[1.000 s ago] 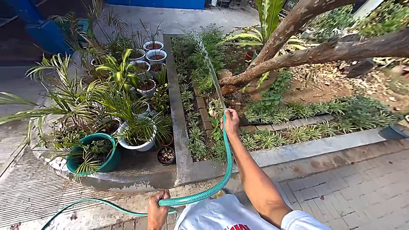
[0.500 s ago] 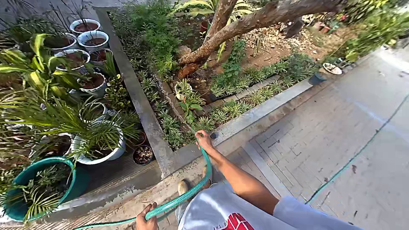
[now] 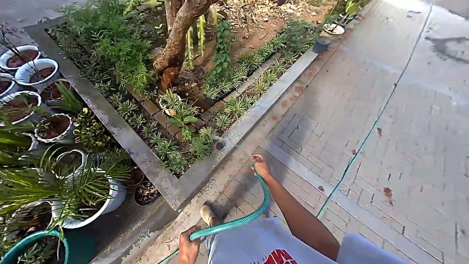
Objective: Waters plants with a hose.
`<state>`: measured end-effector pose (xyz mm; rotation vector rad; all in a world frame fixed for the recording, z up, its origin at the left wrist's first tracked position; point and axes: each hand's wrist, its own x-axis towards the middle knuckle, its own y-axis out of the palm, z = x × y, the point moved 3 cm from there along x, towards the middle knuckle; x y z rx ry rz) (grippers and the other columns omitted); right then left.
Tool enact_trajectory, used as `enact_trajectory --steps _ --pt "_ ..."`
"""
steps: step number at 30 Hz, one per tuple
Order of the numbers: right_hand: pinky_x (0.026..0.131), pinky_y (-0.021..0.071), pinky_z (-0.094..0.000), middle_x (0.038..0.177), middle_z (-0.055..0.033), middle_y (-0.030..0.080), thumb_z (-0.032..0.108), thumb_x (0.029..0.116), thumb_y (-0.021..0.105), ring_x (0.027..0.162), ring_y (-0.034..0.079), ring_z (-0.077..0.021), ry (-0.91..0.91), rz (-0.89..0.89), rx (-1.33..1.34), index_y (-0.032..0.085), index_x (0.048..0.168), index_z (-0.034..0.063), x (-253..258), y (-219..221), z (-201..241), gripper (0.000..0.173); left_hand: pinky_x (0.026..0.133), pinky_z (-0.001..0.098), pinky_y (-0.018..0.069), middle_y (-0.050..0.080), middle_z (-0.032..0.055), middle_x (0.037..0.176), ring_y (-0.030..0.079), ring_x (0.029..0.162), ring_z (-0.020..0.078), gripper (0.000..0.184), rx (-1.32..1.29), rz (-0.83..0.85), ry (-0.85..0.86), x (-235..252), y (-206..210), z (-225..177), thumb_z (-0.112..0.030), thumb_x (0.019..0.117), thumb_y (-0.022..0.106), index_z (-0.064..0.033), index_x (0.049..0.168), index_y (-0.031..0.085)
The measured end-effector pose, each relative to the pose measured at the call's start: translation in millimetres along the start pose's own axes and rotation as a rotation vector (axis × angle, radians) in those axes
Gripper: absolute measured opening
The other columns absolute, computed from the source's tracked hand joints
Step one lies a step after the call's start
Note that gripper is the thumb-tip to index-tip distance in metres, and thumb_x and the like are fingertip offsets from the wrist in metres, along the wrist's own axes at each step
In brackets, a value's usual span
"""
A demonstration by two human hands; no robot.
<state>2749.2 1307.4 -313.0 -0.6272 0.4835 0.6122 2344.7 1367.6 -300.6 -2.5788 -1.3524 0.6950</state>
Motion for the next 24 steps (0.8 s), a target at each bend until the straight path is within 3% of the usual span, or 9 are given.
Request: enact_trajectory --steps 4,6,13,17,20,24 --pt "0.053 0.0497 -0.0288 0.087 -0.0105 0.062 0.028 0.1104 0.049 0.055 0.055 -0.0134 -0.035 0.168 -0.055 0.053 0.141 0.0088 -2 -59 -10 0.036 0.047 0.0201 0.0369 0.045 -0.0141 0.053 0.041 0.046 -0.0032 0.024 -0.002 0.035 0.056 -13 58 -27 -0.012 0.0814 0.058 -0.0189 0.060 0.052" --pt "0.051 0.0487 -0.0268 0.082 -0.0081 0.061 0.029 0.1102 0.049 0.053 0.054 -0.0118 -0.059 0.229 -0.051 0.055 0.138 0.0103 -2 -94 -15 0.034 0.046 0.0197 0.0349 0.043 -0.0147 0.052 0.039 0.045 -0.0032 0.027 -0.027 0.061 0.076 -27 97 -43 -0.011 0.0815 0.058 -0.0211 0.058 0.050" --pt "0.052 0.0468 -0.0259 0.079 -0.0070 0.060 0.032 0.1098 0.050 0.052 0.052 -0.0110 -0.182 0.371 -0.100 0.057 0.137 0.0123 -8 -215 -12 0.034 0.048 0.0189 0.0393 0.048 -0.0141 0.054 0.044 0.048 -0.0033 0.029 -0.033 0.110 0.145 -79 220 -90 -0.013 0.0872 0.060 -0.0195 0.059 0.054" --pt "0.050 0.0456 -0.0264 0.078 -0.0076 0.060 0.032 0.1095 0.052 0.051 0.051 -0.0109 -0.225 0.276 -0.069 0.059 0.133 0.0128 10 -274 -5 0.031 0.047 0.0201 0.0380 0.047 -0.0138 0.053 0.043 0.047 -0.0023 0.028 -0.020 0.084 0.114 -89 263 -112 -0.013 0.0856 0.059 -0.0202 0.059 0.053" --pt "0.048 0.0469 -0.0290 0.074 -0.0100 0.060 0.032 0.1094 0.052 0.049 0.052 -0.0138 -0.253 0.193 -0.039 0.058 0.134 0.0137 29 -302 1 0.031 0.046 0.0208 0.0394 0.049 -0.0133 0.053 0.044 0.046 -0.0021 0.023 -0.033 0.057 0.098 -84 289 -124 -0.011 0.0821 0.058 -0.0188 0.061 0.056" --pt "0.047 0.0447 -0.0262 0.075 -0.0077 0.058 0.034 0.1098 0.051 0.048 0.050 -0.0115 -0.276 0.348 -0.152 0.057 0.135 0.0152 35 -312 29 0.032 0.047 0.0205 0.0367 0.045 -0.0133 0.052 0.042 0.047 -0.0023 0.033 -0.077 0.164 0.159 -66 332 -138 -0.015 0.0882 0.059 -0.0199 0.057 0.050"
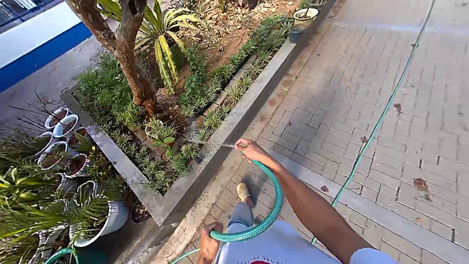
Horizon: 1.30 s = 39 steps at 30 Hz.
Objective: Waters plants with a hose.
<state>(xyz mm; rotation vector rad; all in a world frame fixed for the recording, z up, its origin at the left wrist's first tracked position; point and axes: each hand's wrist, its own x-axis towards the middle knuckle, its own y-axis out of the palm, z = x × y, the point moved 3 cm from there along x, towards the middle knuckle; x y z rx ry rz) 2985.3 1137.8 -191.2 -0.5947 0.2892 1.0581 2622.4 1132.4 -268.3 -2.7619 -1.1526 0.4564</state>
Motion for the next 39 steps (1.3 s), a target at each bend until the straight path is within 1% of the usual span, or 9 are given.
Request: enact_trajectory --steps 7,12,15,17,21,25,29,33,39 --pt "0.045 0.0447 -0.0259 0.072 -0.0062 0.057 0.036 0.1102 0.050 0.046 0.050 -0.0114 -0.105 0.075 -0.061 0.056 0.133 0.0148 57 -40 41 0.032 0.045 0.0226 0.0334 0.039 -0.0112 0.049 0.037 0.043 0.0003 0.038 -0.054 -0.042 -0.034 72 63 -9 -0.014 0.0907 0.060 -0.0181 0.055 0.047" --pt "0.046 0.0443 -0.0258 0.073 -0.0054 0.058 0.034 0.1101 0.050 0.047 0.050 -0.0110 -0.096 0.113 -0.139 0.058 0.134 0.0135 115 -79 70 0.032 0.044 0.0239 0.0319 0.037 -0.0101 0.047 0.036 0.042 0.0016 0.041 -0.146 -0.123 -0.052 147 97 -22 -0.012 0.0900 0.059 -0.0186 0.054 0.042" --pt "0.045 0.0440 -0.0248 0.073 -0.0055 0.058 0.034 0.1102 0.050 0.046 0.049 -0.0103 -0.088 0.132 -0.169 0.057 0.133 0.0142 150 -98 83 0.031 0.043 0.0225 0.0303 0.036 -0.0109 0.047 0.035 0.042 0.0003 0.041 -0.180 -0.167 -0.040 185 110 -33 -0.011 0.0887 0.059 -0.0193 0.053 0.041" --pt "0.045 0.0434 -0.0247 0.072 -0.0056 0.058 0.034 0.1103 0.050 0.046 0.049 -0.0100 -0.079 0.162 -0.199 0.057 0.133 0.0145 172 -108 91 0.031 0.044 0.0232 0.0318 0.037 -0.0108 0.047 0.036 0.042 0.0008 0.040 -0.187 -0.170 -0.063 206 119 -39 -0.012 0.0889 0.059 -0.0194 0.054 0.043" --pt "0.043 0.0439 -0.0244 0.069 -0.0064 0.057 0.033 0.1102 0.050 0.044 0.049 -0.0105 -0.077 0.172 -0.162 0.057 0.132 0.0132 204 -119 98 0.031 0.043 0.0228 0.0307 0.036 -0.0108 0.047 0.035 0.041 0.0010 0.041 -0.196 -0.223 -0.093 226 124 -50 -0.013 0.0891 0.059 -0.0199 0.053 0.041" --pt "0.045 0.0446 -0.0248 0.069 -0.0057 0.057 0.033 0.1100 0.051 0.044 0.049 -0.0101 -0.042 0.188 -0.219 0.058 0.132 0.0137 229 -134 96 0.030 0.043 0.0224 0.0299 0.036 -0.0108 0.047 0.034 0.041 0.0008 0.041 -0.178 -0.280 -0.110 242 128 -55 -0.011 0.0885 0.058 -0.0197 0.053 0.040" --pt "0.046 0.0465 -0.0273 0.070 -0.0080 0.058 0.032 0.1104 0.050 0.045 0.050 -0.0125 -0.045 0.089 -0.187 0.057 0.133 0.0120 251 -173 93 0.032 0.043 0.0226 0.0304 0.037 -0.0107 0.047 0.034 0.041 0.0007 0.042 -0.135 -0.351 -0.139 260 140 -70 -0.012 0.0888 0.059 -0.0196 0.052 0.041" --pt "0.046 0.0469 -0.0275 0.070 -0.0080 0.057 0.034 0.1101 0.051 0.045 0.051 -0.0128 -0.030 0.069 -0.194 0.057 0.133 0.0131 271 -214 83 0.032 0.044 0.0225 0.0318 0.038 -0.0114 0.048 0.036 0.042 0.0004 0.040 -0.115 -0.376 -0.169 279 164 -85 -0.015 0.0890 0.060 -0.0204 0.053 0.043" --pt "0.046 0.0473 -0.0281 0.070 -0.0086 0.059 0.033 0.1099 0.051 0.045 0.051 -0.0129 -0.048 0.070 -0.179 0.058 0.133 0.0131 306 -288 71 0.031 0.045 0.0223 0.0337 0.040 -0.0127 0.049 0.038 0.043 -0.0001 0.037 -0.114 -0.476 -0.178 299 226 -116 -0.018 0.0883 0.060 -0.0215 0.055 0.045"
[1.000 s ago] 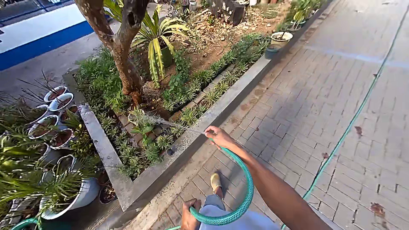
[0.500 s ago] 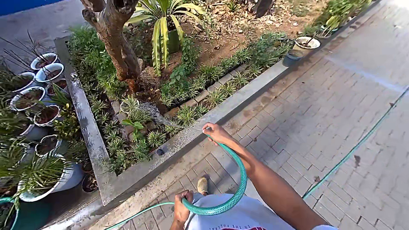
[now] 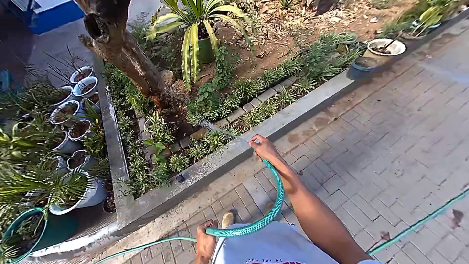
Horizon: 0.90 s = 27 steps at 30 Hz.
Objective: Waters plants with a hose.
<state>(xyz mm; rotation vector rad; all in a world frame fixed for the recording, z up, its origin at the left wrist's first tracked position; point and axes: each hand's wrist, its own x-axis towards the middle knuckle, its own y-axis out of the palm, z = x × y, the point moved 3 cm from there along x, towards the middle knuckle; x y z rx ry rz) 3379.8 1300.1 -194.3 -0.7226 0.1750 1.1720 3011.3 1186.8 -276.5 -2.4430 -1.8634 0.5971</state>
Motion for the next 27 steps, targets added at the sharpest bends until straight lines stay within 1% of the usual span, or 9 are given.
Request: enact_trajectory --steps 2,5,10,13,16,20,24,27 --pt "0.048 0.0483 -0.0296 0.073 -0.0094 0.060 0.034 0.1100 0.050 0.047 0.052 -0.0139 -0.003 0.023 -0.008 0.058 0.134 0.0137 8 -24 -6 0.032 0.045 0.0230 0.0348 0.041 -0.0121 0.050 0.038 0.044 0.0002 0.037 0.040 -0.023 0.020 -9 28 -9 -0.018 0.0890 0.059 -0.0206 0.055 0.045" --pt "0.048 0.0479 -0.0296 0.074 -0.0093 0.060 0.035 0.1101 0.050 0.047 0.051 -0.0136 -0.019 0.049 -0.018 0.059 0.133 0.0142 22 -60 -18 0.032 0.044 0.0229 0.0337 0.040 -0.0116 0.049 0.038 0.043 0.0004 0.037 0.051 -0.057 0.032 -21 71 -20 -0.018 0.0890 0.059 -0.0206 0.055 0.045" --pt "0.046 0.0479 -0.0315 0.072 -0.0100 0.059 0.035 0.1097 0.051 0.047 0.052 -0.0156 -0.056 0.047 -0.014 0.059 0.132 0.0151 41 -121 -34 0.031 0.045 0.0230 0.0342 0.041 -0.0109 0.050 0.039 0.044 0.0010 0.036 0.056 -0.087 -0.012 -33 135 -43 -0.017 0.0894 0.059 -0.0198 0.056 0.047" --pt "0.045 0.0471 -0.0329 0.071 -0.0105 0.060 0.038 0.1090 0.052 0.046 0.051 -0.0164 -0.088 0.027 0.010 0.059 0.133 0.0177 50 -151 -49 0.032 0.045 0.0222 0.0360 0.044 -0.0112 0.050 0.041 0.045 -0.0002 0.034 0.059 -0.103 -0.020 -36 163 -58 -0.015 0.0887 0.059 -0.0189 0.056 0.049" --pt "0.046 0.0488 -0.0341 0.072 -0.0116 0.060 0.033 0.1094 0.052 0.046 0.053 -0.0176 -0.069 0.017 0.006 0.060 0.131 0.0140 60 -175 -50 0.030 0.047 0.0210 0.0381 0.047 -0.0118 0.052 0.043 0.046 -0.0011 0.029 0.057 -0.115 -0.019 -34 183 -67 -0.011 0.0856 0.058 -0.0186 0.058 0.052" --pt "0.046 0.0485 -0.0333 0.072 -0.0113 0.060 0.032 0.1096 0.052 0.046 0.052 -0.0174 -0.065 0.036 -0.005 0.060 0.130 0.0136 69 -188 -48 0.029 0.046 0.0215 0.0371 0.045 -0.0117 0.051 0.042 0.045 -0.0006 0.030 0.039 -0.131 -0.014 -27 202 -71 -0.013 0.0862 0.057 -0.0192 0.058 0.052" --pt "0.047 0.0499 -0.0341 0.076 -0.0125 0.060 0.029 0.1095 0.052 0.049 0.054 -0.0184 -0.073 0.104 -0.036 0.059 0.131 0.0122 83 -186 -42 0.029 0.046 0.0220 0.0376 0.045 -0.0107 0.051 0.043 0.045 0.0003 0.031 0.025 -0.163 0.002 -23 209 -72 -0.014 0.0883 0.056 -0.0191 0.058 0.052" --pt "0.047 0.0503 -0.0344 0.076 -0.0123 0.060 0.031 0.1095 0.052 0.048 0.054 -0.0183 -0.089 0.114 -0.073 0.059 0.132 0.0135 88 -182 -32 0.030 0.045 0.0226 0.0358 0.044 -0.0108 0.050 0.041 0.044 0.0008 0.032 0.028 -0.201 0.008 -22 208 -72 -0.016 0.0876 0.056 -0.0197 0.056 0.050"
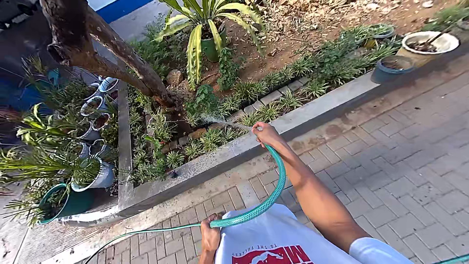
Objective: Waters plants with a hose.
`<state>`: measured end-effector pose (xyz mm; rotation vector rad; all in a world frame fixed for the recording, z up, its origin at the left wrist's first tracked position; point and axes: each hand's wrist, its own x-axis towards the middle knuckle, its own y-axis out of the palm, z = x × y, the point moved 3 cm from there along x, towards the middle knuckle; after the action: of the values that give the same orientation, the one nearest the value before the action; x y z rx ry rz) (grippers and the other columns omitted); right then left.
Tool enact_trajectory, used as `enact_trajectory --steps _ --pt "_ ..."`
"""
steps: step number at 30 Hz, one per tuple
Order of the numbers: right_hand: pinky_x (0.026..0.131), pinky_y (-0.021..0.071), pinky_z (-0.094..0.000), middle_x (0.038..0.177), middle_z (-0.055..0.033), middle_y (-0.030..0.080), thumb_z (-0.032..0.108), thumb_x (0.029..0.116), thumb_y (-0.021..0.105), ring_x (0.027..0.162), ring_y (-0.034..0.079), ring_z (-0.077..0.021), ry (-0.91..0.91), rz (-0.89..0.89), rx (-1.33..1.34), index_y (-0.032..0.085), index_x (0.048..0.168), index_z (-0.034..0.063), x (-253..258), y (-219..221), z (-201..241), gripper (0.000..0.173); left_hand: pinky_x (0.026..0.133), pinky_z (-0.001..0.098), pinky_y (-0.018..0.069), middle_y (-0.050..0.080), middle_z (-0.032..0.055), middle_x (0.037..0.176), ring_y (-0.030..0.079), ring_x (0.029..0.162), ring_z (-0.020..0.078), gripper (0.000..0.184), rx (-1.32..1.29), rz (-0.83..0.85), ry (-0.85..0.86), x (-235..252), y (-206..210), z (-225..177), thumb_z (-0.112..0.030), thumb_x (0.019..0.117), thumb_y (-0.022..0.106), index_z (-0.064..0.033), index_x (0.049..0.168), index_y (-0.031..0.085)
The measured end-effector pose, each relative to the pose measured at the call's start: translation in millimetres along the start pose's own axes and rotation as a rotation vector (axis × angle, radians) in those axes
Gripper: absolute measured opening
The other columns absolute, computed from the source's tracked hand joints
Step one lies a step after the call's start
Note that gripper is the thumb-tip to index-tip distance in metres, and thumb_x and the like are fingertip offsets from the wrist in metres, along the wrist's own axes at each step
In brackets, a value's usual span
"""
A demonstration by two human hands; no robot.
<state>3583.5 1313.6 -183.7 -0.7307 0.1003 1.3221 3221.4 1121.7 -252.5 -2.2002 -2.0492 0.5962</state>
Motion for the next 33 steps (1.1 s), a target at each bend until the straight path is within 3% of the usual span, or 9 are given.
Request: enact_trajectory --steps 3,5,14,18,28,33 --pt "0.044 0.0467 -0.0340 0.073 -0.0115 0.059 0.034 0.1093 0.052 0.045 0.051 -0.0183 -0.028 -0.004 0.000 0.061 0.129 0.0155 -3 14 8 0.028 0.045 0.0216 0.0359 0.044 -0.0115 0.051 0.041 0.045 -0.0003 0.033 -0.036 -0.029 0.023 3 -7 6 -0.017 0.0894 0.057 -0.0195 0.057 0.049" --pt "0.049 0.0499 -0.0382 0.078 -0.0143 0.061 0.032 0.1094 0.051 0.050 0.055 -0.0214 -0.059 0.045 -0.023 0.060 0.129 0.0124 3 33 12 0.029 0.047 0.0211 0.0375 0.045 -0.0115 0.052 0.043 0.047 -0.0004 0.033 -0.038 -0.059 0.035 5 -18 10 -0.017 0.0907 0.056 -0.0188 0.058 0.050" --pt "0.051 0.0497 -0.0291 0.078 -0.0106 0.060 0.032 0.1099 0.051 0.052 0.055 -0.0141 0.051 0.275 -0.053 0.058 0.132 0.0112 26 178 18 0.032 0.045 0.0198 0.0364 0.045 -0.0137 0.051 0.041 0.044 -0.0019 0.028 -0.064 -0.216 -0.029 9 -112 42 -0.016 0.0879 0.056 -0.0208 0.060 0.053" --pt "0.054 0.0504 -0.0286 0.081 -0.0113 0.061 0.030 0.1101 0.050 0.054 0.056 -0.0138 0.109 0.250 -0.059 0.057 0.134 0.0096 31 228 35 0.032 0.046 0.0194 0.0398 0.050 -0.0130 0.053 0.045 0.045 -0.0017 0.022 -0.076 -0.252 -0.081 18 -158 59 -0.010 0.0848 0.057 -0.0180 0.064 0.058" --pt "0.052 0.0490 -0.0239 0.081 -0.0078 0.061 0.028 0.1103 0.050 0.053 0.055 -0.0099 0.180 0.343 -0.041 0.056 0.135 0.0073 32 363 75 0.033 0.046 0.0182 0.0383 0.047 -0.0153 0.054 0.043 0.046 -0.0034 0.028 -0.089 -0.233 -0.050 83 -279 98 -0.014 0.0889 0.055 -0.0213 0.062 0.054" --pt "0.051 0.0491 -0.0255 0.080 -0.0087 0.061 0.029 0.1105 0.049 0.052 0.055 -0.0111 0.213 0.261 -0.011 0.055 0.136 0.0079 32 384 74 0.034 0.046 0.0176 0.0372 0.045 -0.0153 0.053 0.041 0.045 -0.0038 0.029 -0.050 -0.199 -0.053 104 -315 110 -0.016 0.0899 0.056 -0.0216 0.062 0.052"
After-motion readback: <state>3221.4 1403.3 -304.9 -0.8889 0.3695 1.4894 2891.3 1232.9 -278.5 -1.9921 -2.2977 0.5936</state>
